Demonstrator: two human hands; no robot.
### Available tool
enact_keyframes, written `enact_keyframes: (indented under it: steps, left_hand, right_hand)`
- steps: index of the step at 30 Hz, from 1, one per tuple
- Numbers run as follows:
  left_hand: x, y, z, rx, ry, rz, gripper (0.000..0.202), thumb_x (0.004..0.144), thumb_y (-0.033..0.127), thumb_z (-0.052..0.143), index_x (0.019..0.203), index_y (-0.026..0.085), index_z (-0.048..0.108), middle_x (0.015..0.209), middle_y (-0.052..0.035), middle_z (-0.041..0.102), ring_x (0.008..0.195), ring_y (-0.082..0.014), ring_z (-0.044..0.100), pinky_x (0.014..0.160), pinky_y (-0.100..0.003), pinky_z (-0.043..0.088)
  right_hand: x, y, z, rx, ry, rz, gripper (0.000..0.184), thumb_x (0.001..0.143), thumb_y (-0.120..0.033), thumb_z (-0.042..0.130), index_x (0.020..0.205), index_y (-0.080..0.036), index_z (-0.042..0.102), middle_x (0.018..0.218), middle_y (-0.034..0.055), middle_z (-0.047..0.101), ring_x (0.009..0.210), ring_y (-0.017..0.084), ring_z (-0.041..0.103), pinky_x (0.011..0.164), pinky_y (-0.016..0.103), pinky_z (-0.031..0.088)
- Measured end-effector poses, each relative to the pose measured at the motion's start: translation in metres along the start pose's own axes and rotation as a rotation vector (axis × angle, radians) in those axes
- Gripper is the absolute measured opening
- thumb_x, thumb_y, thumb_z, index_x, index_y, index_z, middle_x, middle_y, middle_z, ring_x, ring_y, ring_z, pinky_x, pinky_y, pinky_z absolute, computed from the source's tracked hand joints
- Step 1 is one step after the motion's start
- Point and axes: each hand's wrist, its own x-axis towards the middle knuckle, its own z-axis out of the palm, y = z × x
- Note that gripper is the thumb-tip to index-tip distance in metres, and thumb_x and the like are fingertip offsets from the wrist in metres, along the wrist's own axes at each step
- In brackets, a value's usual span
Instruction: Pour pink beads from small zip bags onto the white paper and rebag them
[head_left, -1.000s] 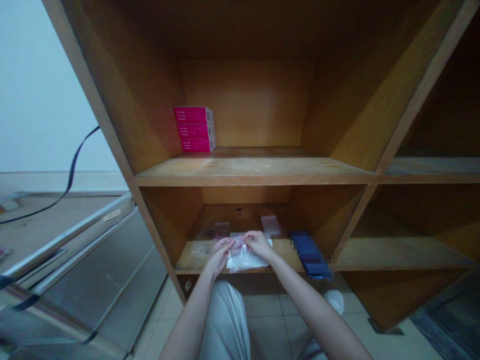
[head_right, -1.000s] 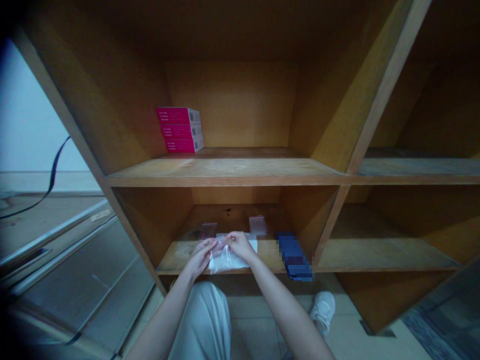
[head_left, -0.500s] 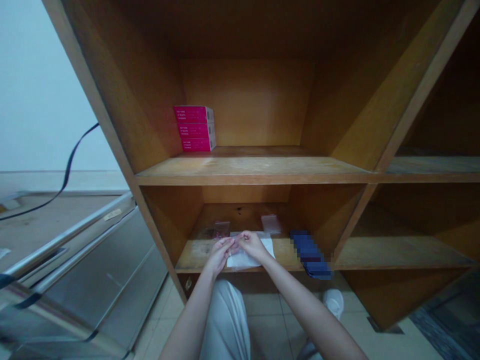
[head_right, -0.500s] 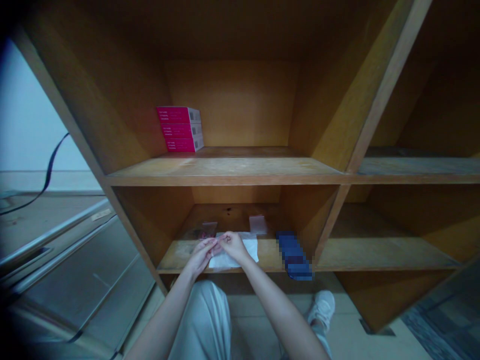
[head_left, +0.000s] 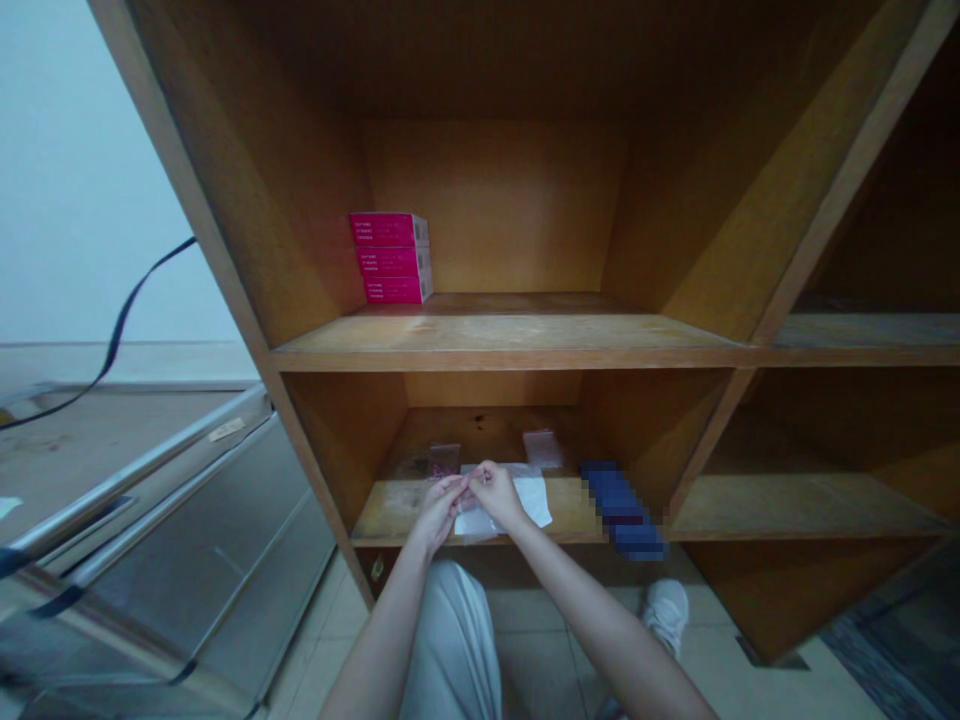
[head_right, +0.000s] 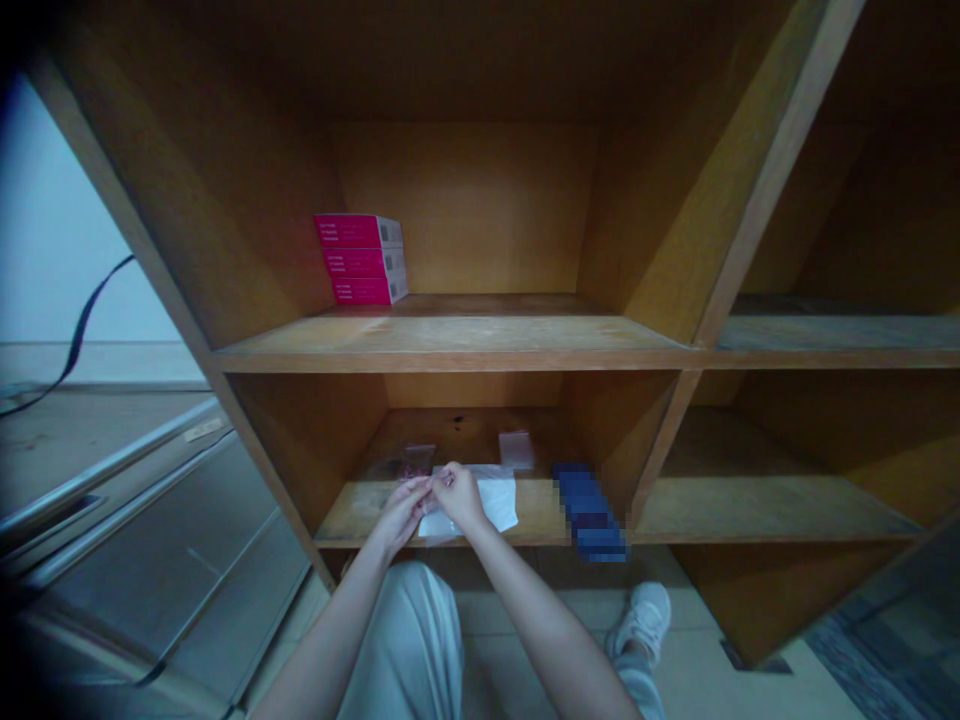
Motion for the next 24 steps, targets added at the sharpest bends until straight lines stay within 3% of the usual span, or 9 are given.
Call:
enact_keyframes:
  steps: [6, 11, 24]
  left_hand:
    - [-0.002, 0.002, 0.003, 0.006, 0.003, -0.003, 0.019, 0.057, 0.016, 0.071, 0.072, 0.009, 0.061, 0.068, -0.0057, 0.066, 0.06, -0.011, 0.06, 0.057, -0.019, 0.046]
    - [-0.005, 0.005, 0.007, 0.007, 0.011, -0.017, 0.02, 0.055, 0.016, 0.072, 0.071, 0.01, 0.062, 0.07, -0.0054, 0.066, 0.064, -0.0126, 0.061, 0.063, -0.022, 0.047]
    - [-0.005, 0.004, 0.006, 0.051, -0.009, -0.006, 0.016, 0.054, 0.018, 0.071, 0.065, 0.012, 0.062, 0.064, -0.004, 0.066, 0.058, -0.0108, 0.059, 0.058, -0.019, 0.047]
  right_hand:
    - [-0.003, -0.004, -0.002, -0.082, -0.005, -0.023, 0.006, 0.067, -0.016, 0.051, 0.062, -0.016, 0.054, 0.061, 0.0004, 0.059, 0.057, 0.011, 0.053, 0.055, 0.021, 0.04]
    - [-0.002, -0.004, -0.006, -0.128, -0.031, -0.052, 0.006, 0.067, -0.016, 0.052, 0.063, -0.015, 0.056, 0.062, 0.0011, 0.061, 0.057, 0.011, 0.054, 0.055, 0.021, 0.04]
    - [0.002, 0.007, -0.001, -0.119, -0.009, 0.038, 0.003, 0.06, -0.016, 0.058, 0.061, -0.014, 0.057, 0.059, 0.0009, 0.06, 0.055, 0.011, 0.053, 0.052, 0.02, 0.04]
